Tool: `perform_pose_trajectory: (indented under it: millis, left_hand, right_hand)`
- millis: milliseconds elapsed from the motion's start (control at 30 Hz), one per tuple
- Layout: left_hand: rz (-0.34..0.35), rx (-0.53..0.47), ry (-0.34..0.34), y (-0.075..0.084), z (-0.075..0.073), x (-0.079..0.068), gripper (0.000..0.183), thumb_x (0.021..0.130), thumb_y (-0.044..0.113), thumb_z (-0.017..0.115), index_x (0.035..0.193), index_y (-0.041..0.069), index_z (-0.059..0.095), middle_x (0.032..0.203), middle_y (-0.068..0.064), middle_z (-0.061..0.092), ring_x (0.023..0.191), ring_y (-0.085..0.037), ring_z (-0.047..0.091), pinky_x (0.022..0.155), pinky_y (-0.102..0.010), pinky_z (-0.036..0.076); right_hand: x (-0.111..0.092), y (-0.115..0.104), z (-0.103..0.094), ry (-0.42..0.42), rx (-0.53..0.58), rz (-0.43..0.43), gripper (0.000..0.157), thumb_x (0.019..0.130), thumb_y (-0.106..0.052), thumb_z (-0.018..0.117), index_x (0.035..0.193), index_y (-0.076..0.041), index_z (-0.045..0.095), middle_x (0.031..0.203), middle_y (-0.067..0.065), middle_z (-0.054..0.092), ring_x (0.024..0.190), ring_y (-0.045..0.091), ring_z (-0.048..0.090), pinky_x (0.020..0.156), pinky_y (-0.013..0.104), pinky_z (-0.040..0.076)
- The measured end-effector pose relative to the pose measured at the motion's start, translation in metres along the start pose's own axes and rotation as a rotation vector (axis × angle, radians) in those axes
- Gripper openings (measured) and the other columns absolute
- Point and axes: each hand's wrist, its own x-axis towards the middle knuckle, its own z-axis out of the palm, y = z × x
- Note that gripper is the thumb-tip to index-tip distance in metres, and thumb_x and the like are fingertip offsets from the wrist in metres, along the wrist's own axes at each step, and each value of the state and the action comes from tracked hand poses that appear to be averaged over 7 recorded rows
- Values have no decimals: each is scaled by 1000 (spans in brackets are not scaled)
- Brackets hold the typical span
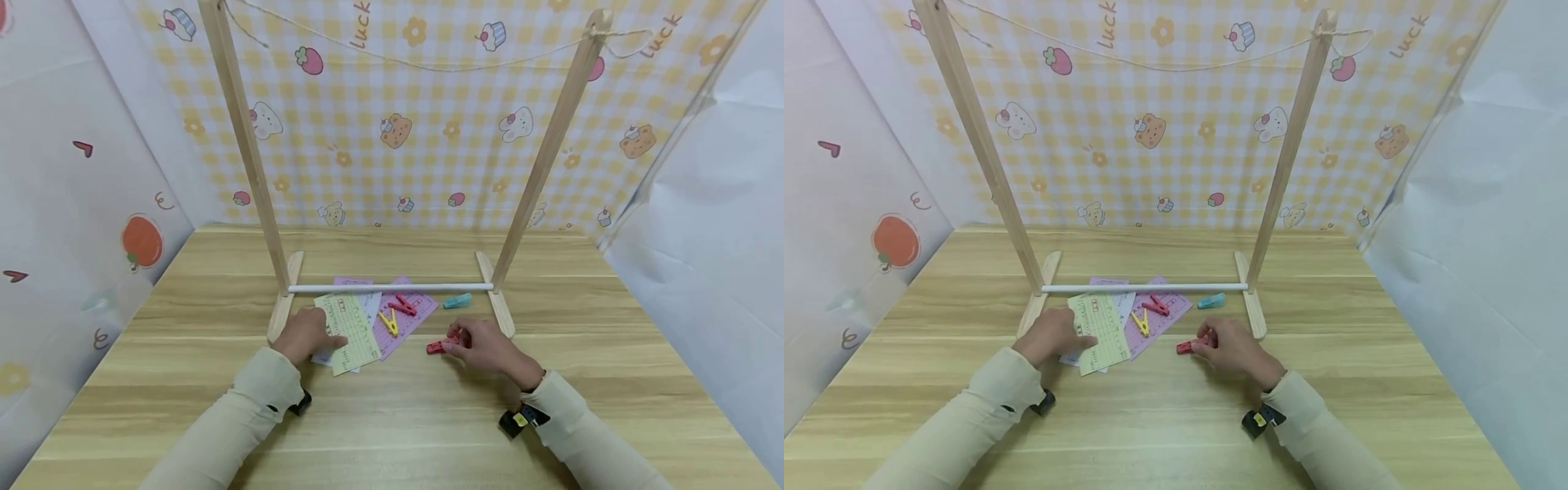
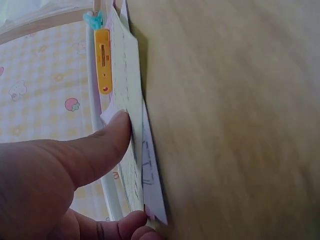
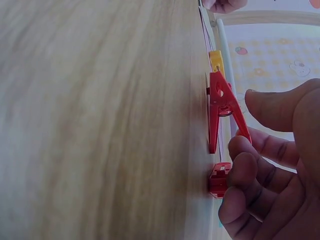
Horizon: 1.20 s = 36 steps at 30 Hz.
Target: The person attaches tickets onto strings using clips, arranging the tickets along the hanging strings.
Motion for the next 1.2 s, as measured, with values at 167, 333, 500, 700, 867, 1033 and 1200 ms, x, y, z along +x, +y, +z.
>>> perform_pose_trajectory:
  millis: [167, 333, 500, 700, 867, 1033, 1200]
  left_hand:
    - [23, 29, 7, 0, -1, 0, 41, 79, 37, 80, 80, 2, 59, 73, -8, 55, 65, -22, 54, 54, -29, 43]
    - [29, 18, 9, 1, -3, 0, 38, 80, 32, 80, 84, 0, 60, 73, -9, 55, 65, -21, 53, 55, -28, 43]
    - [-6, -12, -5, 3, -4, 0, 41, 82, 39, 78, 79, 2, 59, 72, -9, 56, 62, -20, 54, 51, -27, 43]
    - [15, 9, 14, 0, -5, -1, 39, 79, 33, 81, 78, 2, 57, 71, -8, 55, 63, -20, 53, 52, -27, 42]
    - [38, 25, 5, -1, -6, 0, 34, 79, 25, 82, 83, -1, 60, 72, -8, 56, 63, -21, 54, 52, -28, 45]
    - [10, 2, -8, -1, -7, 0, 37, 79, 28, 82, 85, 0, 59, 74, -9, 56, 63, -21, 55, 52, -28, 45]
    - [13, -3, 0, -3, -4, -2, 40, 76, 30, 84, 83, 1, 58, 73, -8, 56, 63, -20, 55, 51, -27, 45]
  right_hand:
    - [0, 0, -1, 1, -15, -15, 13, 90, -22, 71, 92, -11, 64, 65, -9, 50, 55, 4, 43, 47, 22, 37]
    - [0, 1, -1, 5, -28, -36, 11, 89, -20, 72, 90, -11, 64, 64, -9, 49, 53, 3, 42, 46, 21, 35]
    - [0, 2, 1, -3, -24, -37, 11, 89, -19, 72, 88, -12, 64, 65, -9, 50, 54, 3, 43, 47, 21, 36]
    - [0, 2, 1, -13, -7, -32, 10, 90, -18, 71, 86, -14, 63, 64, -9, 49, 55, 4, 43, 47, 22, 36]
    - [1, 1, 0, -9, -18, -40, 10, 90, -18, 71, 85, -14, 63, 63, -9, 49, 54, 4, 43, 47, 22, 35]
    - [2, 0, 0, -7, -28, -42, 9, 89, -17, 72, 84, -14, 64, 63, -10, 49, 54, 3, 43, 47, 22, 36]
    - [2, -1, 1, -12, -32, -36, 10, 88, -16, 72, 83, -15, 64, 63, -10, 49, 54, 4, 43, 47, 22, 36]
